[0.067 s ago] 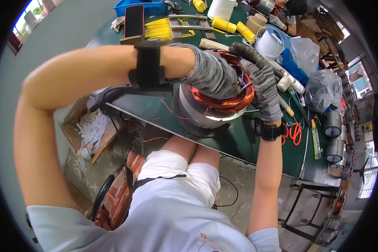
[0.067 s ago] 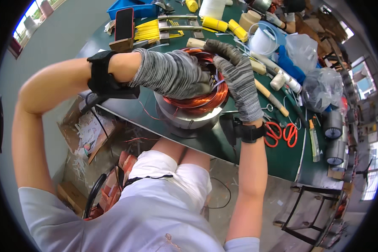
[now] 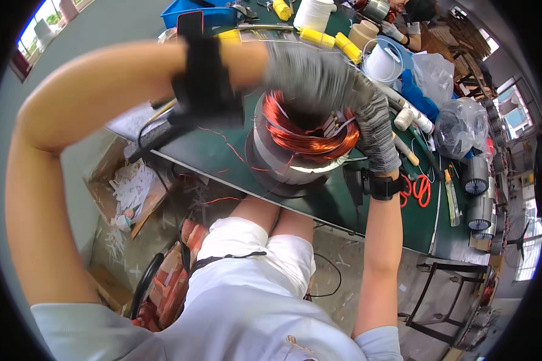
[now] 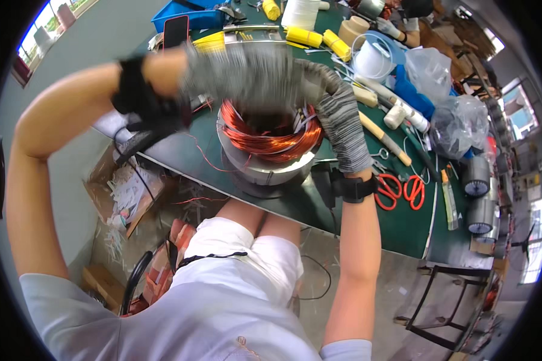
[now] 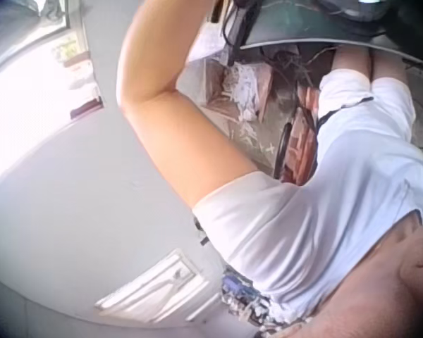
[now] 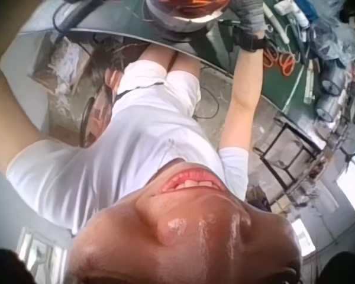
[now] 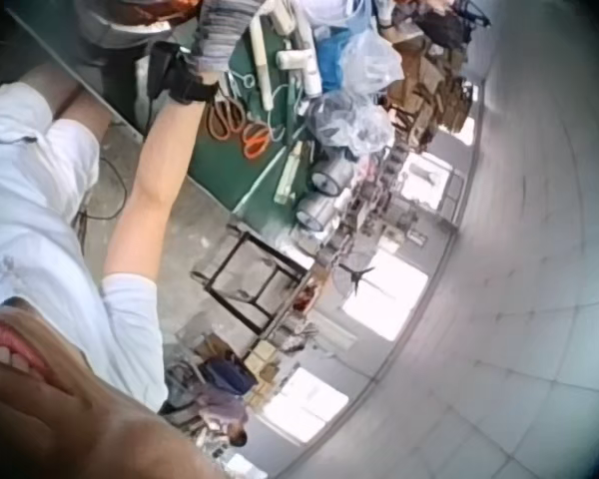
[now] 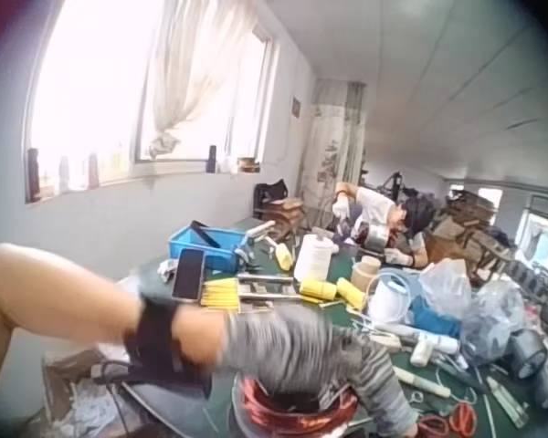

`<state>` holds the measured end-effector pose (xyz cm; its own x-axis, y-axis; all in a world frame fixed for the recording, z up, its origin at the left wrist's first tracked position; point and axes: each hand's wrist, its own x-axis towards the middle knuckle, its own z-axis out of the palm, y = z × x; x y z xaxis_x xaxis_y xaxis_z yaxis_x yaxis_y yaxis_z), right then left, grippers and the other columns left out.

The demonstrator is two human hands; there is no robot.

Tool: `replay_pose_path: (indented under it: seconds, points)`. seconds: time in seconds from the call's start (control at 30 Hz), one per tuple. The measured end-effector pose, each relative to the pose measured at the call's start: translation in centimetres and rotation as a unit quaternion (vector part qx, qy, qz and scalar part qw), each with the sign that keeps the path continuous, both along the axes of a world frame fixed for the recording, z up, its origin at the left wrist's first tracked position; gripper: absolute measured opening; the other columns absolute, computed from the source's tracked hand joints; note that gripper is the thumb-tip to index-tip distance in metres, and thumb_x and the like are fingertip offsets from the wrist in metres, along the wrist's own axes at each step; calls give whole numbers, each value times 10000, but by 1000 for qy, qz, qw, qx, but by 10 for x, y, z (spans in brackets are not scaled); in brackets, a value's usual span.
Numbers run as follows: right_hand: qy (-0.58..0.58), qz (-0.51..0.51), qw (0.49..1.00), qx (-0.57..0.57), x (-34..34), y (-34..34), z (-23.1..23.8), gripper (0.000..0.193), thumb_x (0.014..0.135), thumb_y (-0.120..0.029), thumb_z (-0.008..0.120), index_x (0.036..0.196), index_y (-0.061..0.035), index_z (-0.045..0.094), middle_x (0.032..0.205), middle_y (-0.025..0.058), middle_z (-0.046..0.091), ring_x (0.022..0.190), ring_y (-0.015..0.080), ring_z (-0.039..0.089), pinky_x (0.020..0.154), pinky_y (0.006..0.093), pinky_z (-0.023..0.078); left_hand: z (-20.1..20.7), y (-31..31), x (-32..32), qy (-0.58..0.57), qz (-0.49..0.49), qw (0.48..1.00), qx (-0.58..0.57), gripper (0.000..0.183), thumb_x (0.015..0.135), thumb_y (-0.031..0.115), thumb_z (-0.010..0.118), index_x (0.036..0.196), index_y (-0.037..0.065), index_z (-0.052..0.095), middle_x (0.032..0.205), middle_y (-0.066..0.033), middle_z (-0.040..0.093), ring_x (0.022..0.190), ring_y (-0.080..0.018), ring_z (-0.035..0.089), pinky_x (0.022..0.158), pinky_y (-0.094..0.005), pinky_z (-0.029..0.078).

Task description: Winding and securing copper wire coils into an electric motor stator using various tools and string.

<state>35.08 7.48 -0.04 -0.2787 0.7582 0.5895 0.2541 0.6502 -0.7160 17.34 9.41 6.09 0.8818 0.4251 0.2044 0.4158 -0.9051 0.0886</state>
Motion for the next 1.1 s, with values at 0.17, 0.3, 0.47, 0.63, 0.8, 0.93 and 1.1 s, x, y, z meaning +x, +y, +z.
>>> replay_pose_path:
  seconds: [0.17,0.3,0.47,0.63,0.8,0.93,1.1]
  points:
    - [106,5,985,-139,-7,-1,4,236,841,-66,531,1066,-9,578,934,43,602,854,89,528,799,228,434,21,7,-21,-91,15,995,31,283,758,286,603,960,88,622,1012,-144,576,912,-307,567,778,-390,465]
    - [120,30,982,-144,-5,9,-7,227,834,-29,503,1041,-18,595,929,38,606,844,81,532,783,215,433,-5,-1,-43,-127,88,983,95,253,755,247,615,942,77,621,998,-129,563,935,-302,546,807,-383,447]
    - [121,5,984,-133,-4,2,-10,219,836,-30,491,1024,-12,602,926,41,606,829,82,535,772,212,433,-21,-47,-24,-291,264,899,195,467,746,265,642,1156,77,519,1169,-175,437,1092,-338,418,948,-417,339]
    - [47,-20,997,-62,-3,7,-9,213,840,-67,479,993,0,610,941,77,597,857,135,543,801,244,427,-17,-57,-26,-230,124,965,36,216,837,225,557,933,35,593,822,-96,575,839,-228,535,768,-352,416]
    - [7,46,996,-74,3,5,-2,234,856,-103,430,956,-6,617,993,102,570,909,198,527,831,284,410,-19,-34,-43,-346,112,841,-401,216,890,218,508,912,11,566,634,18,528,593,-40,492,539,-186,417]
    - [-82,29,990,-107,7,5,6,249,862,-123,402,933,-18,616,1054,99,551,934,140,513,842,265,392,-18,-27,-64,-365,47,854,-367,160,852,104,490,939,-8,564,671,-22,564,610,-83,546,555,-208,448]
    - [-121,5,993,13,2,-8,14,264,858,-130,429,1016,0,595,1117,106,545,1003,188,522,917,306,376,-10,-23,-62,-278,89,940,-175,195,806,155,539,923,10,598,677,-62,580,639,-139,571,618,-257,472]
